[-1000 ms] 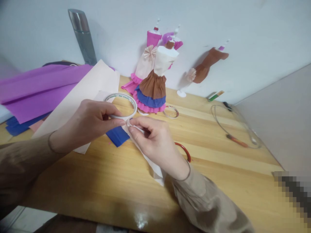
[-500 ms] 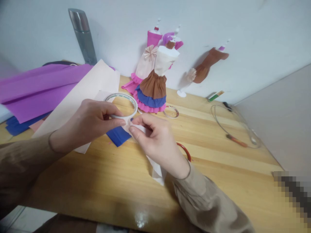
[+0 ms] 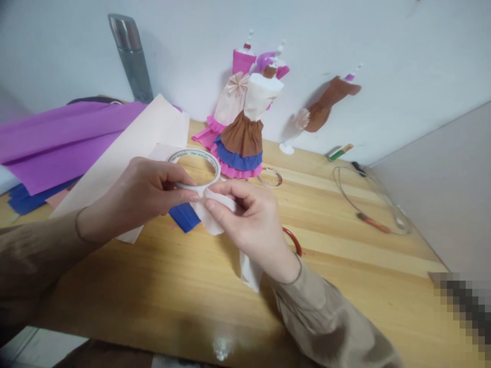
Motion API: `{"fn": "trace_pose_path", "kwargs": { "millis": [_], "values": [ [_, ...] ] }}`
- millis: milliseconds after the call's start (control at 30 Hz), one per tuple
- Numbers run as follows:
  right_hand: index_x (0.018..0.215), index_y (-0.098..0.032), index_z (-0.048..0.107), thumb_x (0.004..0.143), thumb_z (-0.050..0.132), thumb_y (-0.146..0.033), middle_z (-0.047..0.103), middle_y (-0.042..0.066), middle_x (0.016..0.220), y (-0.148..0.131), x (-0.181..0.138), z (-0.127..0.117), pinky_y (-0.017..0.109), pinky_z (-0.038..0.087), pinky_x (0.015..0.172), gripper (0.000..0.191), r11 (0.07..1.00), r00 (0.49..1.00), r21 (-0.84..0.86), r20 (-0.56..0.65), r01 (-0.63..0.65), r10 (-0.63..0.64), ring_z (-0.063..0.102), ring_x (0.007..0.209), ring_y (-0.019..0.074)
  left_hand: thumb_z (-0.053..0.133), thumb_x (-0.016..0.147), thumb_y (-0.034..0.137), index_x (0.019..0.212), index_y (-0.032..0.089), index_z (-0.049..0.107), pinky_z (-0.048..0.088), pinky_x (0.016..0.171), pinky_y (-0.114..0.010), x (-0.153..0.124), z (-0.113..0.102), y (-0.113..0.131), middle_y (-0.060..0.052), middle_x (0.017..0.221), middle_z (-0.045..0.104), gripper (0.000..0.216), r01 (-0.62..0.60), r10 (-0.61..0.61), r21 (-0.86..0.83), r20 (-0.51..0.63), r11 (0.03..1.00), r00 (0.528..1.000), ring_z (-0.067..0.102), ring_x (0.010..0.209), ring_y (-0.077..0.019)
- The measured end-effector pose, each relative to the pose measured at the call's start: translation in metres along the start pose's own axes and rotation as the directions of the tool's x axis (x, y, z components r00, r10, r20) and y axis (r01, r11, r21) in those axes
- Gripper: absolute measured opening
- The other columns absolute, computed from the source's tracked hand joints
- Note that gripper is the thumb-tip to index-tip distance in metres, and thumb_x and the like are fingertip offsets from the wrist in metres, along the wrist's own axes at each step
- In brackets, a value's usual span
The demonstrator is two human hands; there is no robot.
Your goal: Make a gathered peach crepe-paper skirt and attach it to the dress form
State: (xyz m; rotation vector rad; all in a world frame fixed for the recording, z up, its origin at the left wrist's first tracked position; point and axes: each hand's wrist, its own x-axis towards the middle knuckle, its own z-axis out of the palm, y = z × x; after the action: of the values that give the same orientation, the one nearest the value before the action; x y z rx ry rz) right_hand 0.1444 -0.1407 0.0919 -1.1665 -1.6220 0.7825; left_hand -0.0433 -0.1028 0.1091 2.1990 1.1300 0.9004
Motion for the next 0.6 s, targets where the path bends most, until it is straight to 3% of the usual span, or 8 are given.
{"fn": "trace_pose_path", "kwargs": {
  "millis": [233, 600],
  "values": [
    [0.080, -0.019, 0.073, 0.077, 0.070, -0.024, 0.071, 0.002, 0.071, 0.0056, -0.0032, 0.0044, 0.023, 0.047, 0.050, 0.007, 1.000, 0.997, 0.027, -0.077, -0.008, 0.010, 0.059, 0.056, 0.0111, 0.066, 0.074, 0.024, 0.063, 0.014, 0.069, 0.028, 0.049, -0.023, -0.0006, 0.0019, 0.0034, 0.006, 0.045, 0.046, 0.015, 0.006, -0.005, 0.009, -0.038, 1.000, 0.999, 0.036, 0.046, -0.0058],
    [0.082, -0.018, 0.073, 0.080, 0.068, -0.019, 0.073, 0.001, 0.072, 0.0021, -0.0056, 0.0063, 0.021, 0.049, 0.054, 0.005, 0.993, 0.994, -0.078, -0.061, 0.088, -0.092, 0.061, 0.060, 0.0105, 0.069, 0.073, 0.022, 0.064, 0.013, 0.071, 0.027, 0.048, -0.022, -0.0015, 0.0037, 0.0025, 0.006, 0.045, 0.047, 0.013, -0.007, 0.007, 0.016, -0.048, 1.000, 0.999, 0.037, 0.045, -0.0048]
  ]
}}
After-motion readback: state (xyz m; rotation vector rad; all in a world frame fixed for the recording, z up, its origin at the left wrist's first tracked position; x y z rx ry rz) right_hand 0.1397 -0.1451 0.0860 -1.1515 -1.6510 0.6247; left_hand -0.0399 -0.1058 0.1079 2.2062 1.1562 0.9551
